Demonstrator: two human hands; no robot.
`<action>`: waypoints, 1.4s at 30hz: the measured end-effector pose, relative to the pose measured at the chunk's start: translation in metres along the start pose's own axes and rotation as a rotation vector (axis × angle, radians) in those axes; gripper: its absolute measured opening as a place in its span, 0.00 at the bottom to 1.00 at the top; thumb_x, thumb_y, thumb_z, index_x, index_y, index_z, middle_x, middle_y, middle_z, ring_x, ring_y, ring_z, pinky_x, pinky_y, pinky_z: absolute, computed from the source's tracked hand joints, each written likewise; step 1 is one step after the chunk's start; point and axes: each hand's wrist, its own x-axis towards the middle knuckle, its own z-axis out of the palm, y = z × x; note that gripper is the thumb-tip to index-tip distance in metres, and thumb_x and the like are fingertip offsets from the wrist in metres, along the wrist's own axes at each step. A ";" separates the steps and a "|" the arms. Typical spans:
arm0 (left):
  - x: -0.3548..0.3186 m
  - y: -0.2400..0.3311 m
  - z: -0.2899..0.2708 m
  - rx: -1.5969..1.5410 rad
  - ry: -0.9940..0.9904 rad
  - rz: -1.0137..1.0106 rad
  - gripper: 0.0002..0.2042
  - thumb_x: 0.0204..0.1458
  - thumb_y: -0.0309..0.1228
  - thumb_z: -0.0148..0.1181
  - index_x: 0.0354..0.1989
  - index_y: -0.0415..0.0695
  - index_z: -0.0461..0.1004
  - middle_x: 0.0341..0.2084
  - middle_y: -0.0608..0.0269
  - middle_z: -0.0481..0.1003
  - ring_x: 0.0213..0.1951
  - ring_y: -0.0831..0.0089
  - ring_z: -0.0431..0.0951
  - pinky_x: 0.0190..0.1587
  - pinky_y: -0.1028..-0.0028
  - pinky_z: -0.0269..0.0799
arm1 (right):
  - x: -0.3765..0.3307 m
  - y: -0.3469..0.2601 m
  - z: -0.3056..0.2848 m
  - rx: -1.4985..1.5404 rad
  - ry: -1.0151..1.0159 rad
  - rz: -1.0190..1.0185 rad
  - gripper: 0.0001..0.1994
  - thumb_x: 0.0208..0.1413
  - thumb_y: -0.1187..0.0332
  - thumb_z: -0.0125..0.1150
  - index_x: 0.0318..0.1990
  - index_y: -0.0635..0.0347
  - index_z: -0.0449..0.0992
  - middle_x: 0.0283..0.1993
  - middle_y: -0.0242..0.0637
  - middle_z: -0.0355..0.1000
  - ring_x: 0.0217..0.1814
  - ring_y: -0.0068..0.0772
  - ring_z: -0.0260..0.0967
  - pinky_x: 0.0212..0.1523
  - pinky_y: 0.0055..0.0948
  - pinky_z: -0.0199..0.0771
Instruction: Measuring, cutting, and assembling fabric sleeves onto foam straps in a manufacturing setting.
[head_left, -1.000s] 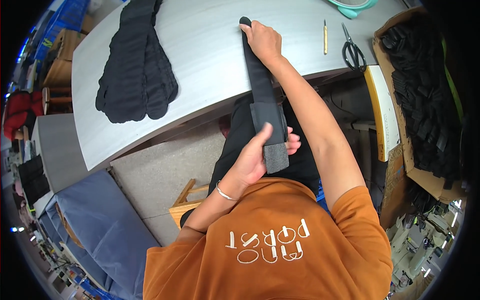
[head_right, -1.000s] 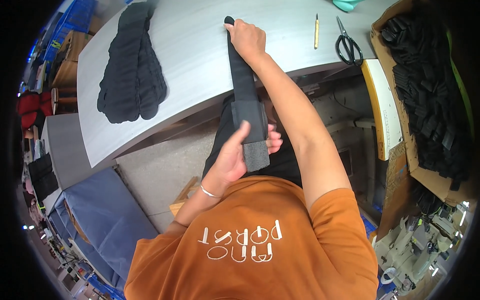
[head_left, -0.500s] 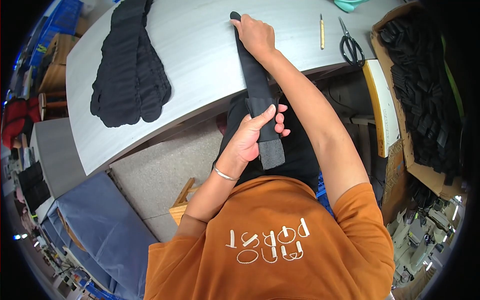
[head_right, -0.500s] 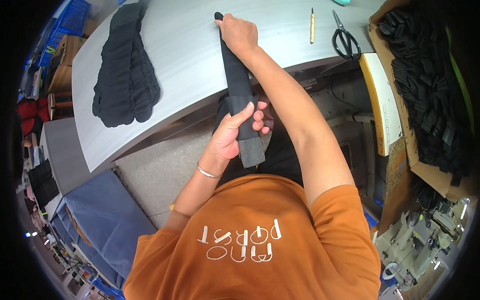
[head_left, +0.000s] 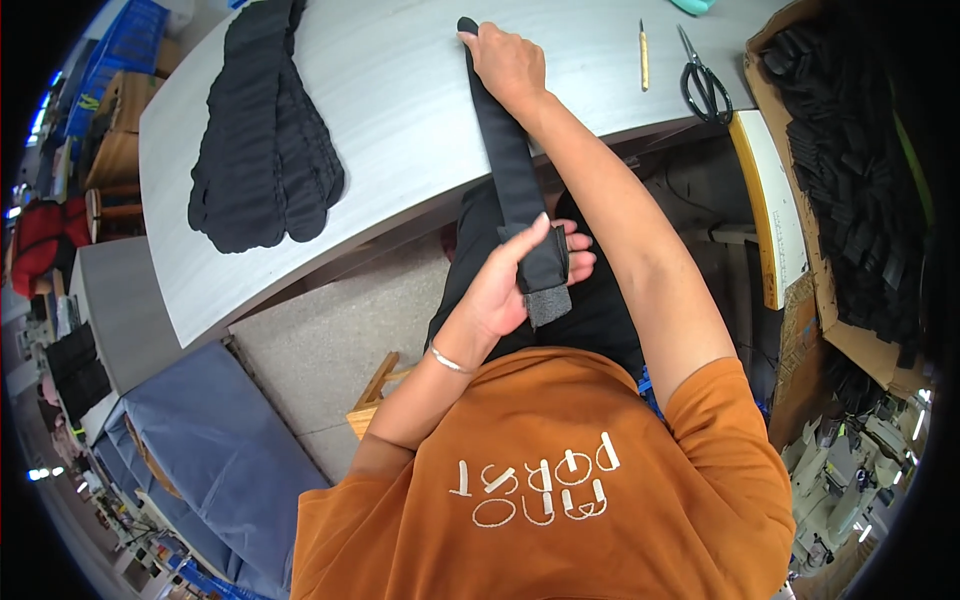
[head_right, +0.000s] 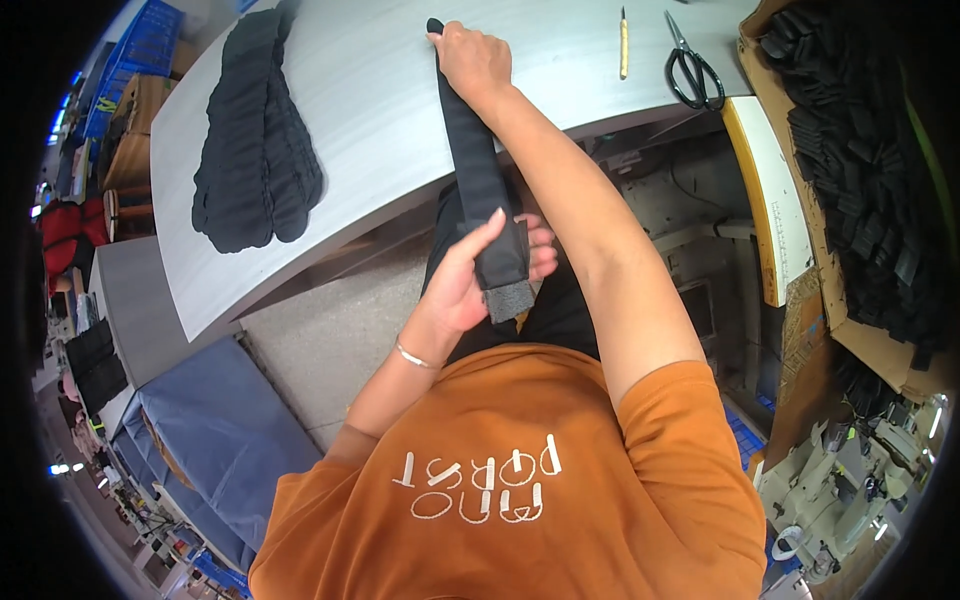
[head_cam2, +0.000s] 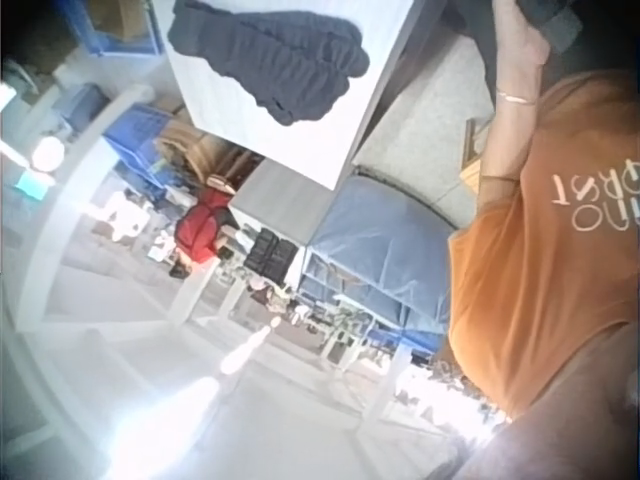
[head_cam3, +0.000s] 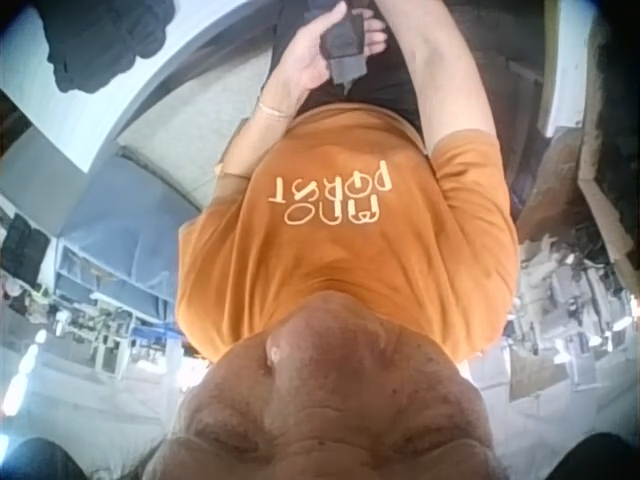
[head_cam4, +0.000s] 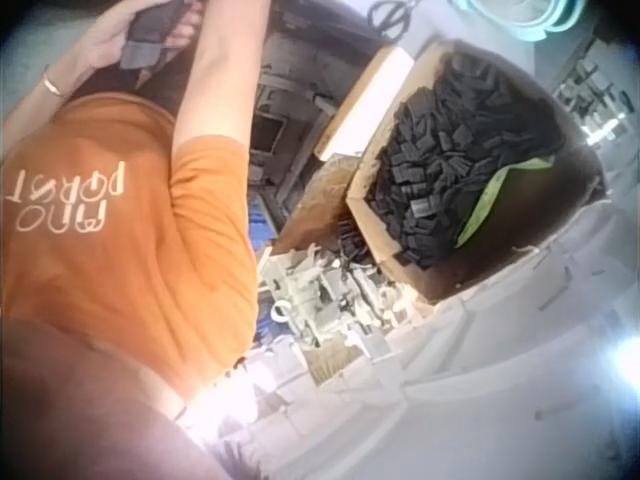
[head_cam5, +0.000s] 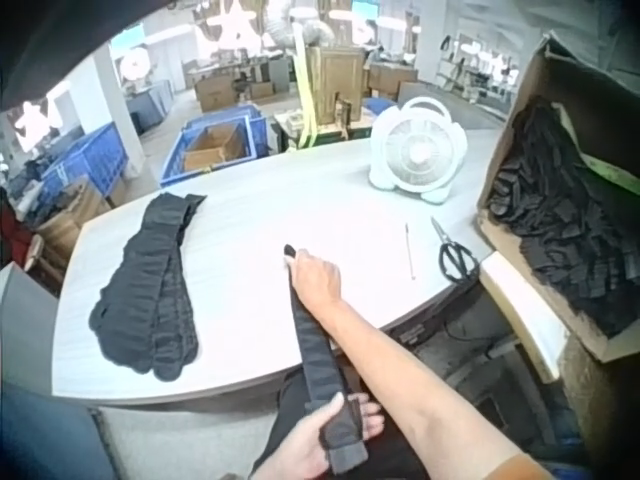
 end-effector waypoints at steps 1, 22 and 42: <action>0.006 0.003 -0.002 0.041 0.022 0.037 0.20 0.63 0.39 0.54 0.53 0.33 0.67 0.35 0.60 0.77 0.36 0.69 0.79 0.49 0.64 0.76 | 0.000 -0.002 0.000 -0.008 -0.016 -0.001 0.19 0.61 0.56 0.59 0.22 0.60 0.72 0.15 0.45 0.71 0.16 0.45 0.72 0.18 0.38 0.69; -0.027 -0.012 -0.011 0.179 -0.070 0.035 0.20 0.64 0.36 0.52 0.55 0.31 0.65 0.28 0.61 0.73 0.42 0.63 0.76 0.61 0.61 0.66 | 0.009 0.006 0.011 -0.019 0.031 0.017 0.23 0.62 0.52 0.57 0.21 0.60 0.71 0.15 0.45 0.70 0.17 0.46 0.72 0.18 0.39 0.70; -0.082 -0.014 -0.065 0.472 0.292 0.332 0.12 0.57 0.29 0.64 0.47 0.42 0.72 0.35 0.69 0.78 0.37 0.81 0.77 0.41 0.74 0.75 | 0.017 0.012 0.005 0.087 -0.034 0.245 0.24 0.61 0.49 0.56 0.24 0.64 0.71 0.22 0.48 0.73 0.25 0.51 0.73 0.27 0.44 0.70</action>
